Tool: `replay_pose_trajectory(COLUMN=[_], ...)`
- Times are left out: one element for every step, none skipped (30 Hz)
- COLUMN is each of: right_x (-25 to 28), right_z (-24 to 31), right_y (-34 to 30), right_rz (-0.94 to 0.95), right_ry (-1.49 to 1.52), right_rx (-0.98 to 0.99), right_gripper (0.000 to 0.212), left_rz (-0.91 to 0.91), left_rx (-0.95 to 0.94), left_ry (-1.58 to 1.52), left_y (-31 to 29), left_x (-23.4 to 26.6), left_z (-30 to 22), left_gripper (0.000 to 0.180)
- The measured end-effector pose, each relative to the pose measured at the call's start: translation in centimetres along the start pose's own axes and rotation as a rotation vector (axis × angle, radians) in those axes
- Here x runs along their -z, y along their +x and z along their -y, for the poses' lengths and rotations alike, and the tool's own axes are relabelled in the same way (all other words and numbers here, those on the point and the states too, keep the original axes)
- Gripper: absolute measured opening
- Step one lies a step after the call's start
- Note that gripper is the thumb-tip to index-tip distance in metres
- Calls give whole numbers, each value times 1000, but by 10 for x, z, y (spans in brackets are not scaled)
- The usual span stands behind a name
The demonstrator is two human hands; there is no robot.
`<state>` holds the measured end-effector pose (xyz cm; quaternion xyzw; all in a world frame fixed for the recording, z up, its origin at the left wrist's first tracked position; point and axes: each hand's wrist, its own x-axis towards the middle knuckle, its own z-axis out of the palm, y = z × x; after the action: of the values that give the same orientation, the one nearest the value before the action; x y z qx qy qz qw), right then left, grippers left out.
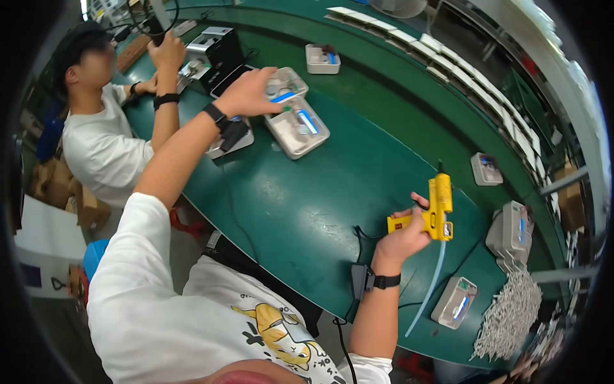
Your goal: The person picks up a battery and a plastic housing, applies glue to the housing using a glue gun, and presses the battery into the glue. They repeat this process for several units before placing them back onto the conveyor belt.
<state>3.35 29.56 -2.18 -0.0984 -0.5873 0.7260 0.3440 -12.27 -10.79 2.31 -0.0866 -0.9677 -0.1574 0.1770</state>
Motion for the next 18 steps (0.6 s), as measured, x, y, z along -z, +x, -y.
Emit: replay_pose_trajectory(right_x=[4,5,6,6,8,9,10,10,9,9,10,11,11,12,13,12,10,9], right_z=[-1,-2,-3,-3,-2,-2,-1,-1,-1,-2,-3,-2,-4,-4,-5,-5,-5,-5], right_y=[1,1,1,1,1,1,1,2,4,2,3,3,5,6,6,6,5,6], right_rz=[2,13,28,22,21,20,20,16,23,31,36,23,23,21,17,1,11,24], right_ry=[6,17,29,29,32,36,40,39,45,52,58,53,62,70,78,75,81,84], right_rx=[-5,-16,-28,-18,-34,-53,-73,-67,-66,-71,-77,-75,-83,-90,-100,-101,-102,-102], right_gripper=[25,25,24,24,24,23,23,23,22,22,22,22,22,22,22,22,22,22], left_rz=[73,145,140,181,225,270,271,126,-17,-156,-150,-125,-102,-97,-74,-52,-30,-22], left_rx=[4,16,3,9,18,28,24,-47,-121,-191,-200,-266,-333,-345,-393,-443,-494,-506], left_ry=[-27,-46,-52,-60,-69,-77,-81,-70,-65,-58,-64,-17,33,29,9,-12,-34,-43], left_y=[1,2,2,1,-4,-10,-19,-30,-41,-55,-70,-87,-98,-103,-108,-111,-114,-118], left_x=[1,2,3,3,3,4,4,7,8,10,14,18,21,18,16,13,11,13], left_z=[9,13,12,11,7,4,1,-10,-23,-34,-48,-63,-73,-77,-80,-83,-85,-91], left_gripper=[91,94,94,89,84,80,80,73,66,59,59,51,43,43,43,43,43,43])
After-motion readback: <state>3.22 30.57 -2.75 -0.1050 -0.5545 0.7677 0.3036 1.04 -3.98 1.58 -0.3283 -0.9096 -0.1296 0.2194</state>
